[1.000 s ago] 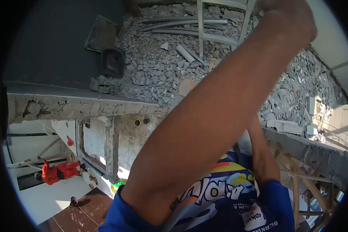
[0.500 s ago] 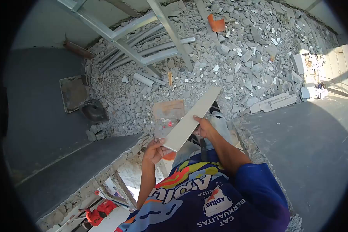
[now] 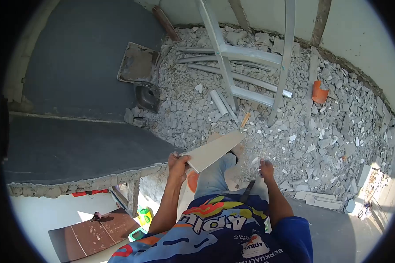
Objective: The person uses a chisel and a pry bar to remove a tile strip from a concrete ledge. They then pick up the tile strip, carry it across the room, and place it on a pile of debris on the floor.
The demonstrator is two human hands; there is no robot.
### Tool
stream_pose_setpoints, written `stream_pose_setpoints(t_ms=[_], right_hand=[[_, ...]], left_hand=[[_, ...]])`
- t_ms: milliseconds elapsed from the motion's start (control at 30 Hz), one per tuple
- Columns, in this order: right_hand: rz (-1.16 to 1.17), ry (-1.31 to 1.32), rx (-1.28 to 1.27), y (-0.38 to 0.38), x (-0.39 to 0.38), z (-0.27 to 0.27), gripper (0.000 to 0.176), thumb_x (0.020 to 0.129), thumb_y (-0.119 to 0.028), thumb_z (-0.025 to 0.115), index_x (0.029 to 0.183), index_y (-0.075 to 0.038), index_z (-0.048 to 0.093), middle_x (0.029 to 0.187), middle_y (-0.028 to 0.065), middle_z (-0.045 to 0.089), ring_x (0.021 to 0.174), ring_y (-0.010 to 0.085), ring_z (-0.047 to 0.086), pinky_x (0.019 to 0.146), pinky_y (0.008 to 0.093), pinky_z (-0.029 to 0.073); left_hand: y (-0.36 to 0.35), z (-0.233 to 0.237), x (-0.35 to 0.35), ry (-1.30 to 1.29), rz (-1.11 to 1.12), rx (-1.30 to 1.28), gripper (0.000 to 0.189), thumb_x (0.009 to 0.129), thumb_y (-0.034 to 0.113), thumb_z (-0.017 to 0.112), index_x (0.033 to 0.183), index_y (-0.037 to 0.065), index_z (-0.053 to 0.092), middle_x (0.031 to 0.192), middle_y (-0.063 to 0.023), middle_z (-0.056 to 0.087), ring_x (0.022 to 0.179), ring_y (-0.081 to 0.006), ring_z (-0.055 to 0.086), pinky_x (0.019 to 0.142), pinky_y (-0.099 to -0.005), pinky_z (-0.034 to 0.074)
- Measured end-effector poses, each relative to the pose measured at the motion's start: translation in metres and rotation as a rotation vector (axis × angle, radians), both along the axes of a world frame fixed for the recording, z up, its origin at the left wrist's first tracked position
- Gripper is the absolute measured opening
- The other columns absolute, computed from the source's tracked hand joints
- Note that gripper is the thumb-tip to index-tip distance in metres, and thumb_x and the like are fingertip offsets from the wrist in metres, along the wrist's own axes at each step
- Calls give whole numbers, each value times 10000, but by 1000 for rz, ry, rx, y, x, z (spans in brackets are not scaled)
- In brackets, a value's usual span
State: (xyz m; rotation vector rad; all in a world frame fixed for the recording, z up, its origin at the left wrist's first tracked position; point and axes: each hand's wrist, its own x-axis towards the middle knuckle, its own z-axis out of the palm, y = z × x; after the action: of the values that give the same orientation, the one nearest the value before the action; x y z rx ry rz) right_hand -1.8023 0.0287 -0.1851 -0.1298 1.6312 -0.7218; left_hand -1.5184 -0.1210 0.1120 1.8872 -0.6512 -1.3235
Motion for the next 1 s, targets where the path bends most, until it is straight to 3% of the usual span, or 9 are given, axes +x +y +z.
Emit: stream_pose_setpoints(t_ms=[67, 133, 200, 233, 267, 467, 633, 900, 1000], right_hand=[[57, 256, 33, 4, -27, -22, 457, 953, -411, 574, 819, 22, 636, 638, 95, 611, 503, 177, 611, 398, 313, 444], [154, 356, 135, -6, -51, -9, 434, 935, -370, 574, 844, 47, 649, 678, 125, 656, 509, 214, 621, 447, 371, 483], [364, 499, 118, 15, -86, -103, 374, 924, -359, 588, 948, 13, 626, 698, 74, 607, 514, 188, 586, 391, 361, 439], [335, 479, 195, -12, -77, -52, 351, 920, -339, 588, 918, 10, 619, 682, 72, 600, 502, 186, 578, 374, 354, 420], [342, 570, 151, -5, -83, -87, 393, 904, -337, 614, 918, 53, 660, 738, 177, 668, 586, 290, 656, 544, 497, 499], [280, 223, 475, -138, 20, 21, 297, 934, -344, 577, 959, -54, 641, 807, 108, 632, 669, 257, 635, 539, 457, 476], [548, 343, 185, -253, 103, 35, 341, 928, -353, 516, 946, -56, 682, 804, 107, 651, 709, 252, 658, 580, 450, 497], [1234, 719, -239, -457, 140, -80, 362, 878, -355, 540, 914, -33, 701, 777, 138, 674, 647, 244, 664, 619, 434, 515], [765, 353, 151, -601, 214, -56, 318, 877, -334, 589, 977, -42, 663, 757, 85, 657, 609, 266, 648, 543, 462, 506]], left_hand=[[-32, 5, 31, -125, 38, -43, 439, 747, -68, 649, 997, 100, 329, 881, -69, 478, 760, -198, 608, 583, -360, 562], [-59, -12, 81, -247, 54, -115, 439, 725, -45, 670, 975, 109, 343, 859, -39, 439, 715, -156, 538, 558, -332, 523], [-100, -24, 119, -318, 100, -182, 430, 690, -23, 692, 933, 107, 362, 821, -19, 418, 678, -127, 477, 549, -308, 460], [-121, -26, 139, -337, 143, -200, 421, 667, -12, 704, 902, 100, 373, 795, -14, 417, 664, -120, 450, 553, -297, 416], [-142, -27, 161, -360, 186, -213, 413, 643, -2, 715, 871, 93, 384, 769, -10, 416, 651, -113, 423, 557, -287, 372], [-295, -36, 303, -543, 174, -195, 396, 665, 54, 718, 905, 59, 402, 773, -35, 445, 663, -146, 453, 605, -330, 421], [-427, -12, 399, -716, 64, -237, 354, 727, 76, 711, 926, 31, 422, 787, -74, 501, 690, -208, 509, 661, -373, 458], [-635, 5, 525, -817, 40, -252, 351, 711, 68, 716, 928, 44, 440, 739, -67, 491, 675, -218, 511, 661, -376, 446], [-717, -10, 578, -757, 79, -191, 341, 697, 42, 708, 910, 53, 442, 738, -60, 486, 672, -206, 508, 641, -361, 439]])
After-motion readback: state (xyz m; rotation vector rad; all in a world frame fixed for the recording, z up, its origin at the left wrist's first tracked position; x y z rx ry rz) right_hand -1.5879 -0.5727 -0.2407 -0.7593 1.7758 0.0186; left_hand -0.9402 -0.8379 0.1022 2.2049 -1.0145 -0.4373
